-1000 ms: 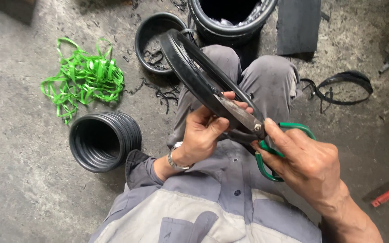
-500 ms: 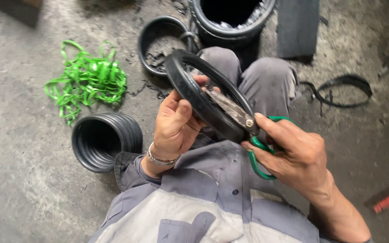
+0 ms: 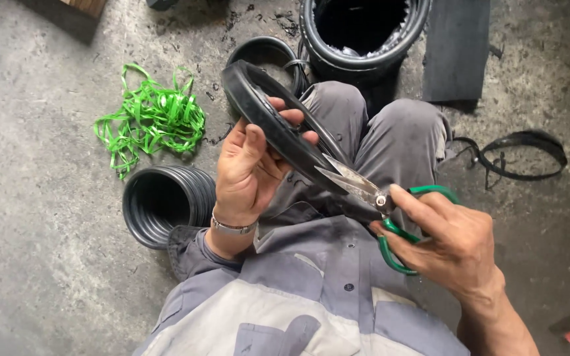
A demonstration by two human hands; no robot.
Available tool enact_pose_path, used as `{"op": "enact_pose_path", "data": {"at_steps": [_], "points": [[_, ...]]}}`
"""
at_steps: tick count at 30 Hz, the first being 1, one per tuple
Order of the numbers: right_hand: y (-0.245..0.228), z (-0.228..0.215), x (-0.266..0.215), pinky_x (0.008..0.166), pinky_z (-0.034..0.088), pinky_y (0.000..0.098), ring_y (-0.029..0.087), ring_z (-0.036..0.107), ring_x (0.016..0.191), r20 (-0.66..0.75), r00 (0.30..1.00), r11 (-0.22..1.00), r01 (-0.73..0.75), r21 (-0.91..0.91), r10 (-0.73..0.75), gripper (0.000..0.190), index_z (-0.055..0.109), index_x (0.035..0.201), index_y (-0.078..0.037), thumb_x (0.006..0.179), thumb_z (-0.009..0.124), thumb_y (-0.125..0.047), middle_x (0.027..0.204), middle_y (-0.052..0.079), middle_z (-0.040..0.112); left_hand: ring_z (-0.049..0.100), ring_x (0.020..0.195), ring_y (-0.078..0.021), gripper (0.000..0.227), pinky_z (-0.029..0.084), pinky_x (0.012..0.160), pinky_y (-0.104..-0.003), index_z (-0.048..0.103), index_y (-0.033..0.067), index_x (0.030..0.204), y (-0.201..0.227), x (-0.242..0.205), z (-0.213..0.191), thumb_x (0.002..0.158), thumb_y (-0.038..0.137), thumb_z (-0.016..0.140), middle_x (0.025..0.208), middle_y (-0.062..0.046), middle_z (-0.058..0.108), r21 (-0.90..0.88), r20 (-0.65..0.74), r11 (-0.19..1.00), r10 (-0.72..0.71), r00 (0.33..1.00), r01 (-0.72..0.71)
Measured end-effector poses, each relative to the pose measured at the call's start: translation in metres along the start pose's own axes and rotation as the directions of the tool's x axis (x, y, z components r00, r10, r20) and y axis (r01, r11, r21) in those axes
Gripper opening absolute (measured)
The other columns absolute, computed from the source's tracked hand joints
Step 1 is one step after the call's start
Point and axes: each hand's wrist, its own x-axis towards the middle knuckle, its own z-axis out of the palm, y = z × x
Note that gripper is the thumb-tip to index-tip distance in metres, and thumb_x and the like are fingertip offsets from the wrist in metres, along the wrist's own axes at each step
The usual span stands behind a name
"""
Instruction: The person sits on the workshop floor holding a black rubber ring across their lap and cuts along its edge with green-handled shears, rotating the ring to continue the cut around the circumference. They reposition the ring in their hands and set it down at the end.
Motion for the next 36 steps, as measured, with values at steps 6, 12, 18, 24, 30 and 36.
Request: {"op": "enact_pose_path", "data": {"at_steps": [6,12,18,24,30,36], "points": [[0.005,0.008,0.002,0.054,0.047,0.0328,0.017,0.061,0.059,0.000,0.999,0.999,0.042,-0.012,-0.042,0.057,0.071,0.121,-0.008,0.071,0.094,-0.026,0.080,0.005,0.065,0.065,0.128,-0.0435,0.044,0.059,0.110,-0.053,0.045,-0.0007,0.152,0.004,0.001,-0.006,0.115,0.023,0.051,0.141,-0.023,0.063,-0.030,-0.041,0.999,0.019,0.999,-0.021],[0.004,0.011,0.012,0.055,0.050,0.0334,0.019,0.063,0.062,0.050,0.995,0.996,0.090,0.029,-0.091,0.058,0.070,0.124,-0.007,0.072,0.092,-0.024,0.080,0.006,0.065,0.066,0.121,-0.0424,0.045,0.058,0.107,-0.051,0.043,-0.0019,0.152,0.003,-0.003,-0.010,0.116,0.023,0.050,0.134,-0.022,0.063,0.016,-0.042,0.999,0.045,0.998,-0.045],[0.002,0.009,0.013,0.054,0.050,0.0336,0.019,0.063,0.061,0.095,0.992,0.996,0.072,0.054,-0.077,0.059,0.070,0.125,-0.006,0.072,0.090,-0.022,0.078,0.006,0.065,0.066,0.121,-0.0430,0.046,0.059,0.105,-0.051,0.042,-0.0009,0.153,0.000,-0.005,-0.015,0.115,0.022,0.053,0.134,-0.022,0.064,0.013,-0.033,0.999,0.040,0.999,-0.039],[0.003,0.009,0.008,0.053,0.048,0.0345,0.019,0.061,0.059,0.100,0.992,0.996,0.073,0.042,-0.077,0.059,0.070,0.126,-0.005,0.073,0.091,-0.020,0.075,0.005,0.063,0.065,0.123,-0.0431,0.049,0.059,0.105,-0.052,0.042,-0.0008,0.155,-0.007,-0.010,-0.018,0.114,0.020,0.057,0.136,-0.022,0.063,0.028,-0.027,0.999,0.028,0.999,-0.028],[0.000,0.006,0.002,0.051,0.046,0.0355,0.018,0.058,0.056,0.103,0.992,0.997,0.079,-0.002,-0.078,0.062,0.070,0.127,-0.004,0.071,0.091,-0.019,0.071,0.004,0.057,0.064,0.126,-0.0425,0.045,0.058,0.107,-0.051,0.040,-0.0022,0.151,-0.012,-0.013,-0.017,0.115,0.020,0.057,0.137,-0.022,0.063,0.048,-0.011,0.999,0.022,1.000,-0.021],[-0.002,0.005,0.003,0.050,0.044,0.0351,0.018,0.056,0.055,0.108,0.991,0.997,0.076,-0.014,-0.074,0.060,0.070,0.126,-0.004,0.072,0.091,-0.019,0.069,0.004,0.054,0.064,0.126,-0.0412,0.048,0.057,0.109,-0.050,0.041,-0.0006,0.155,-0.017,-0.012,-0.017,0.115,0.020,0.057,0.138,-0.021,0.063,0.076,0.003,0.997,0.019,1.000,-0.019]]}}
